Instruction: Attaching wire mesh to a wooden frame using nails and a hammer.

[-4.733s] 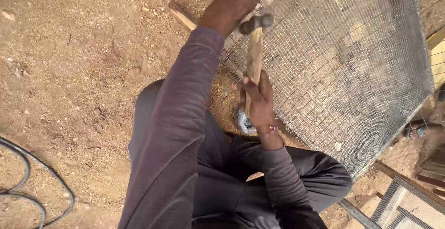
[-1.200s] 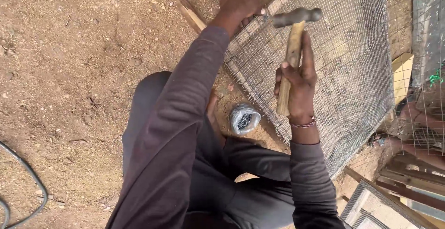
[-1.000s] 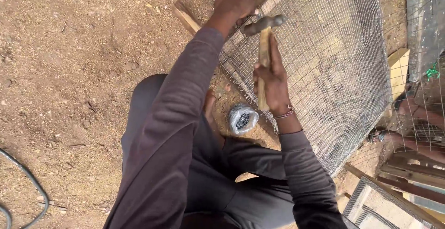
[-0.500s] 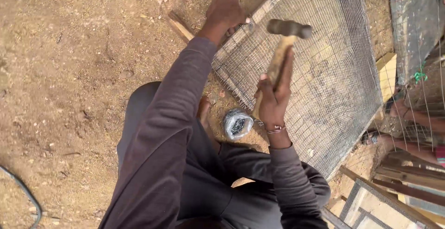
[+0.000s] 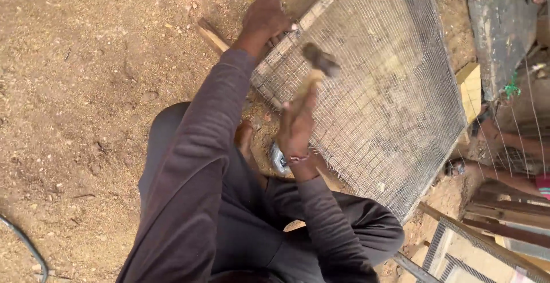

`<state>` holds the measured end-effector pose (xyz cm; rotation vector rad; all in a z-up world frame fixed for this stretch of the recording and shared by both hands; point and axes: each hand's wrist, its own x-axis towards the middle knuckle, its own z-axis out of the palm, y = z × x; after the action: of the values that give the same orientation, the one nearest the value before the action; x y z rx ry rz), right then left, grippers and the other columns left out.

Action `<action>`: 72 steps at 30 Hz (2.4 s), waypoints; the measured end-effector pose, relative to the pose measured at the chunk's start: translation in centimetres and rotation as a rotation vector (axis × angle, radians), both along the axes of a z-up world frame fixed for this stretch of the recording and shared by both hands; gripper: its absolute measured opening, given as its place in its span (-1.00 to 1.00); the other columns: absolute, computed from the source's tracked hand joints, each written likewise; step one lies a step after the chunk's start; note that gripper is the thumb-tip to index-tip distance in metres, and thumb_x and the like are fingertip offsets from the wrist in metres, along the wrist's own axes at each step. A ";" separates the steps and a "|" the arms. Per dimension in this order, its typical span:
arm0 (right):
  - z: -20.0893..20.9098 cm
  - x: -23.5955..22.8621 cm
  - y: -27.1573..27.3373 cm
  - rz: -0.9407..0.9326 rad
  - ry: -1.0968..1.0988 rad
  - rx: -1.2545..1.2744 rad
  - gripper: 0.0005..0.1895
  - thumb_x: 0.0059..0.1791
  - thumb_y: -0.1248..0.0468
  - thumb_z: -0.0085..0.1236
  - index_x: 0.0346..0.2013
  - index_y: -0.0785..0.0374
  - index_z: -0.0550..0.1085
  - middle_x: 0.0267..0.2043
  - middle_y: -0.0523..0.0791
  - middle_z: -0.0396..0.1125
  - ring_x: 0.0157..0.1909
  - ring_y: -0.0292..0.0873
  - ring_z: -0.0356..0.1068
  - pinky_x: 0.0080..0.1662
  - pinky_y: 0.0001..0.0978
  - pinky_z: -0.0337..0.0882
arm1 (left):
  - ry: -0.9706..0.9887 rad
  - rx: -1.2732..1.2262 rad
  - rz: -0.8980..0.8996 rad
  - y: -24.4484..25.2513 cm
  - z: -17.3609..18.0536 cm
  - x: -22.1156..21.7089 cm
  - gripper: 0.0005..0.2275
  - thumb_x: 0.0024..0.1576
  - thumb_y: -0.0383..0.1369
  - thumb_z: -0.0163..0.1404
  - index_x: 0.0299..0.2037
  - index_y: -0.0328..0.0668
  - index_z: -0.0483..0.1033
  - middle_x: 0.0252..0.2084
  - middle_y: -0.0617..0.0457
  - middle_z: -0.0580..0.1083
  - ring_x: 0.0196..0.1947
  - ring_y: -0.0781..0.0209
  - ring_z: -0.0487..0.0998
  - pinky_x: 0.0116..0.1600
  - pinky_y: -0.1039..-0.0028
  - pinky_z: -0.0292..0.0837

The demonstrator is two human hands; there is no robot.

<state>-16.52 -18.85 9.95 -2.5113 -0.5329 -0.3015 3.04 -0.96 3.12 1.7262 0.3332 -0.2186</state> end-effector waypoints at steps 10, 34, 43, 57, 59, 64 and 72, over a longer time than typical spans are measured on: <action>10.9 -7.7 -9.5 0.029 0.289 0.161 -0.16 0.09 0.39 0.07 0.62 0.12 -0.05 0.20 0.15 0.24 -0.03 0.01 0.30 -0.11 -0.19 0.42 | -0.320 0.431 0.160 -2.4 1.1 -2.8 -0.69 0.11 -0.11 0.21 -0.27 -0.25 0.58 -0.30 -0.29 0.59 -0.26 -0.22 0.62 -0.16 0.04 0.50; 11.8 -25.3 -33.2 -0.534 0.344 0.809 -0.10 -0.05 0.26 0.20 0.55 0.00 0.03 -0.39 -0.08 0.42 -0.51 -0.29 0.36 -0.46 -0.43 0.46 | -0.905 1.217 -1.039 -21.1 -1.0 -24.4 -0.82 0.05 -0.43 0.03 -0.17 -0.21 0.61 0.01 -0.10 0.51 0.03 0.00 0.54 -0.07 0.25 0.60; 10.3 -26.1 -33.5 -0.435 0.203 0.800 -0.11 -0.02 0.23 0.18 0.55 0.07 0.00 0.17 -0.05 0.31 -0.43 -0.32 0.44 -0.45 -0.41 0.54 | -0.731 1.045 -0.975 -21.1 2.1 -26.0 -0.77 0.10 -0.37 0.05 -0.11 -0.37 0.52 -0.03 -0.20 0.47 -0.10 -0.11 0.58 -0.07 0.16 0.59; 12.3 -29.3 -31.8 -0.532 0.198 0.916 -0.07 -0.09 0.28 0.14 0.53 0.05 -0.03 -0.29 -0.04 0.47 -0.48 -0.26 0.43 -0.52 -0.37 0.52 | -0.679 0.696 -0.681 -22.7 3.9 -27.8 -0.83 0.16 -0.42 0.01 -0.06 -0.21 0.50 -0.10 -0.20 0.50 -0.17 -0.27 0.58 -0.06 0.00 0.50; 12.5 -29.8 -31.6 -0.513 0.180 1.018 -0.05 -0.07 0.30 0.14 0.57 0.07 -0.04 -0.37 -0.02 0.40 -0.47 -0.27 0.38 -0.52 -0.38 0.46 | -0.718 0.475 -0.685 -22.9 6.4 -28.6 -0.78 -0.03 -0.43 0.13 -0.17 -0.21 0.53 -0.11 -0.18 0.51 -0.08 -0.29 0.54 -0.03 0.03 0.48; 12.7 -28.6 -32.0 -0.550 0.213 0.997 -0.07 -0.07 0.30 0.14 0.54 0.08 -0.04 -0.35 -0.06 0.40 -0.45 -0.26 0.40 -0.48 -0.38 0.48 | -0.669 0.380 -0.561 -23.9 1.9 -27.4 -0.88 0.13 -0.46 0.05 -0.15 -0.21 0.54 -0.08 -0.18 0.50 -0.04 -0.27 0.53 0.02 0.06 0.46; 13.2 -25.0 -31.8 -0.675 0.352 0.966 -0.09 -0.08 0.30 0.13 0.53 -0.02 -0.01 -0.34 -0.07 0.41 -0.44 -0.25 0.40 -0.46 -0.34 0.48 | -0.099 0.039 -0.531 -22.7 5.2 -23.6 -0.85 0.16 -0.40 0.12 -0.13 -0.28 0.61 -0.32 -0.04 0.61 -0.41 0.21 0.64 -0.31 0.41 0.63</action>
<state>-41.54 -50.69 23.19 -1.6380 0.5238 -0.2601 -20.60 -23.66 8.31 1.8307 -0.2025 -0.5105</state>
